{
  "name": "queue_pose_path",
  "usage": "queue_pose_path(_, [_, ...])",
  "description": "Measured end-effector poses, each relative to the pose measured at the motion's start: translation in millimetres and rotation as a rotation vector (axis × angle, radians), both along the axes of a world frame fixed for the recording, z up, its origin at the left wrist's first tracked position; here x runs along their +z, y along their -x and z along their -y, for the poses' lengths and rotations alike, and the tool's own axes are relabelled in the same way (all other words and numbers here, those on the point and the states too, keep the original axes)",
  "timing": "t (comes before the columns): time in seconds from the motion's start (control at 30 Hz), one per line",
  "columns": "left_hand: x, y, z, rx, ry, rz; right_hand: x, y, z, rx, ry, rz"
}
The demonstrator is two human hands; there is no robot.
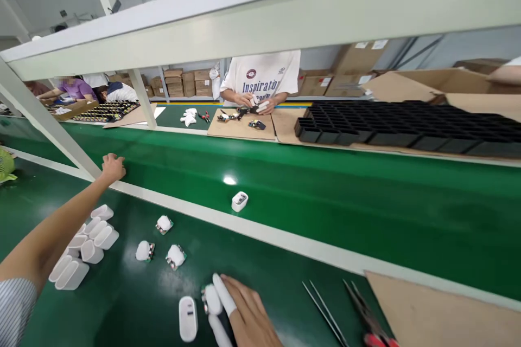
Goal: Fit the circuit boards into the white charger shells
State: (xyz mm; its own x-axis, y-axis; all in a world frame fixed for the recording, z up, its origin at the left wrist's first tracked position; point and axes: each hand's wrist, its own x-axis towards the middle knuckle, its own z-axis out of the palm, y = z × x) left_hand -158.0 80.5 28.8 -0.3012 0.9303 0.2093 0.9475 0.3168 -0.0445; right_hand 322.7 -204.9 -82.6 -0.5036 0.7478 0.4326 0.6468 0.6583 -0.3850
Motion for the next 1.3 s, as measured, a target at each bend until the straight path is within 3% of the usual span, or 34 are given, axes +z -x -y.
queue_pose_path(0.17, [11.7, -5, 21, -0.137, -0.003, 0.1, 12.1, 9, 9, -0.05, -0.007, -0.052])
queue_pose_path(0.3, [6.5, -40, 43, -0.393, -0.02, 0.139, 13.4, 10, 9, -0.027, -0.036, -0.019])
queue_pose_path(0.4, [-8.7, -76, 82, -0.633, 0.035, 0.137, 6.9, 8, 10, -0.004, -0.077, 0.034])
queue_pose_path(0.53, [-29.7, -108, 140, -0.786, 0.033, 0.074, -6.3, 11, 12, 0.014, -0.172, 0.176])
queue_pose_path(0.6, [-27.5, -111, 163, -0.85, 0.048, 0.051, -9.4, 13, 13, -0.001, -0.207, 0.24])
queue_pose_path(0.67, [-13.3, -105, 180, -0.903, 0.034, 0.076, -9.0, 13, 13, -0.009, -0.21, 0.247])
queue_pose_path(0.8, [29.4, -73, 208, -0.821, -0.076, 0.192, -3.7, 10, 11, 0.002, -0.173, 0.119])
queue_pose_path(0.87, [39.8, -55, 221, -0.765, -0.045, 0.153, -2.0, 8, 11, 0.016, -0.153, 0.064])
queue_pose_path(0.93, [35.7, -41, 233, -0.713, 0.0, 0.048, -1.4, 8, 12, 0.026, -0.133, 0.042])
queue_pose_path(1.13, [-6.4, -35, 249, -0.63, -0.085, -0.183, -1.3, 8, 19, -0.062, -0.003, -0.016])
queue_pose_path(1.23, [-1.6, -53, 248, -0.601, -0.172, -0.15, 1.9, 5, 21, -0.05, 0.056, 0.031])
queue_pose_path(1.3, [7.0, -76, 251, -0.651, -0.207, 0.013, 6.2, 5, 21, -0.036, 0.057, 0.033])
